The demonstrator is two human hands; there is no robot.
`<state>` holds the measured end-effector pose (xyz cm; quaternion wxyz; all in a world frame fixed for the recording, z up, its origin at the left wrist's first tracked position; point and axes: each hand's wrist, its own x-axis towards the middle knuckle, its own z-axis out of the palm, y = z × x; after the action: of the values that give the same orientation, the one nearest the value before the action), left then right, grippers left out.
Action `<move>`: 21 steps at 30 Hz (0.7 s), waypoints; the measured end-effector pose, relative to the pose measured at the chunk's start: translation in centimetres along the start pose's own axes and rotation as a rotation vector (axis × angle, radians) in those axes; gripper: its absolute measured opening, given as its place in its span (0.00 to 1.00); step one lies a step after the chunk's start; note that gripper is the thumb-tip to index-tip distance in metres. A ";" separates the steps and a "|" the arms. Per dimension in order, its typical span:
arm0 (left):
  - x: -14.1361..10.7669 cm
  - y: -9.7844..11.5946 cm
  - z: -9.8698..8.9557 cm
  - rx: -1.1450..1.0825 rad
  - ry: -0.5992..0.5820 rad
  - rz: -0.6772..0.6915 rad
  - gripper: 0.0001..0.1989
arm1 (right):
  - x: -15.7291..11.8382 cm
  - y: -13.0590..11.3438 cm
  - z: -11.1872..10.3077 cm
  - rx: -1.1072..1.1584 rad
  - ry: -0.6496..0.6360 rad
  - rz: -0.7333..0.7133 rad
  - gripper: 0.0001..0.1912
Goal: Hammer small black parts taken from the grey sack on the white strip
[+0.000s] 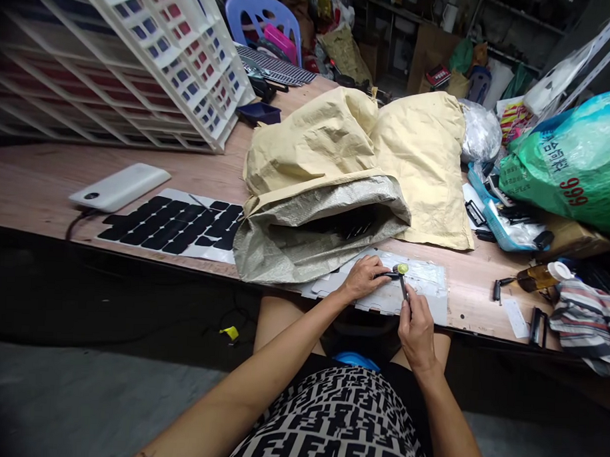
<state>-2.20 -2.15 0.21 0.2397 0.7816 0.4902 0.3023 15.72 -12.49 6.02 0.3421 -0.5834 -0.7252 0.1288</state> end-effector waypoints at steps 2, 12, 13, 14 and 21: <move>0.1 -0.1 0.1 0.006 -0.001 -0.009 0.10 | -0.1 -0.2 0.3 0.000 -0.035 -0.019 0.22; 0.2 -0.1 0.2 -0.011 0.007 -0.021 0.11 | 7.4 3.8 0.7 -0.197 0.058 0.056 0.22; 0.2 -0.1 0.2 -0.012 0.011 -0.016 0.11 | 9.0 4.6 0.9 -0.248 0.077 0.099 0.23; 0.2 -0.1 0.2 -0.013 0.014 -0.010 0.11 | 10.4 5.3 1.3 -0.299 0.084 0.145 0.23; 0.2 -0.1 0.1 0.000 0.003 -0.012 0.11 | 14.2 7.9 4.3 -0.513 0.039 0.282 0.23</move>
<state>-2.12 -1.98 0.17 0.2407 0.7782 0.4952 0.3020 17.72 3.98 3.16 0.1758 -0.7483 -0.6392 -0.0238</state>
